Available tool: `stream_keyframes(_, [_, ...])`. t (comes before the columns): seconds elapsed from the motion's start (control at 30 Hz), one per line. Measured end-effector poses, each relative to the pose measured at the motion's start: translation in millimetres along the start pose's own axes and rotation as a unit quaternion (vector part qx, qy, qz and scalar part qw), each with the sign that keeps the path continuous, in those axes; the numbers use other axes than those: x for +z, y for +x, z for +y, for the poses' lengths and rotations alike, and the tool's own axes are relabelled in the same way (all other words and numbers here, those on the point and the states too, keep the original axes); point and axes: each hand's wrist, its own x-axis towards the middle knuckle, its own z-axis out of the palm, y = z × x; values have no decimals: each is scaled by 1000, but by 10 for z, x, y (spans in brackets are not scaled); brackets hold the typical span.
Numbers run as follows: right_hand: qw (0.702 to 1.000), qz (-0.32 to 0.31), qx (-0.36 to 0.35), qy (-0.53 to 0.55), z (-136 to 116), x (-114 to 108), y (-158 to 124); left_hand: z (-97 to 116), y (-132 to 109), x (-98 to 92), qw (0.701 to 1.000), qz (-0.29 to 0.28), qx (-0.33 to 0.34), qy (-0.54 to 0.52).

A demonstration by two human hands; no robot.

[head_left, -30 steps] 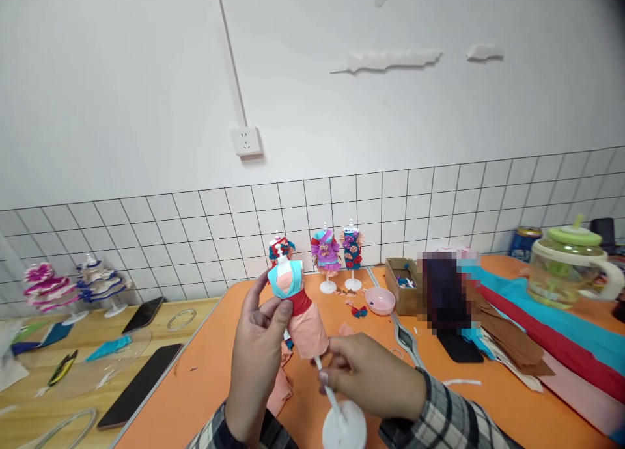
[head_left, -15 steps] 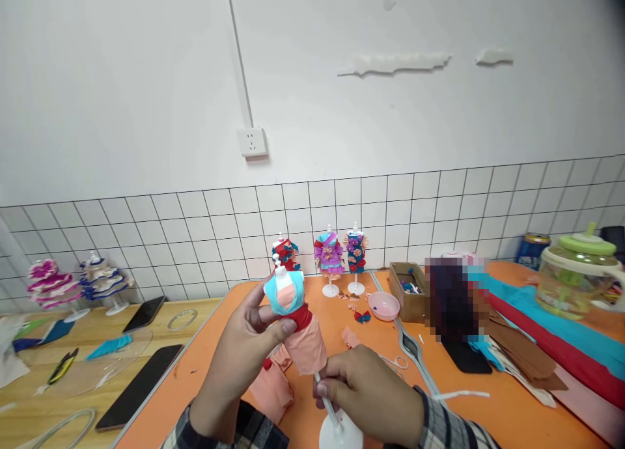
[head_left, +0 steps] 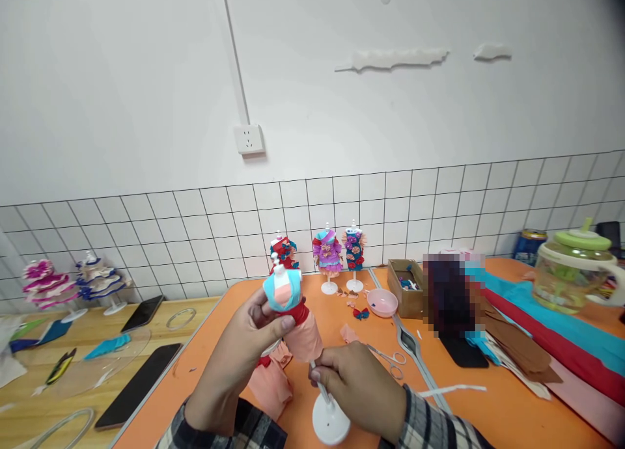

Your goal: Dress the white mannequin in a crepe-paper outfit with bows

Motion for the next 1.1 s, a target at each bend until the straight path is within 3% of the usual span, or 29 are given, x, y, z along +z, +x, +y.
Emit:
stream_keyframes(0.1, [1000,-4,4,-15,17,35,9,-3,-6,2,1000,31,-1,2])
stream_keyframes(0.27, [996,-82,-35,11,122,110,53,6,0,-67,996,83,20,-25])
stream_keyframes(0.37, [996,-83,-38,9,218,227,91,20,12,-96,995,88,32,-30])
stream_keyframes(0.53, [996,-59,-57,38,356,451,105,34,0,-27,998,66,11,5])
stream_keyframes(0.67, [997,4,-74,-27,507,504,116,-38,13,50,998,44,7,38])
stream_keyframes(0.8, [992,-57,-45,-102,691,499,175,-213,78,82,995,-4,-13,103])
stream_keyframes(0.93, [990,-41,13,-134,840,500,236,-455,92,95,973,-60,7,221])
stream_keyframes(1.0, [989,-29,31,-140,911,503,281,-596,31,97,958,-33,21,283])
stream_keyframes(1.1, [989,-14,52,-138,1019,519,388,-846,-155,110,923,93,85,363])
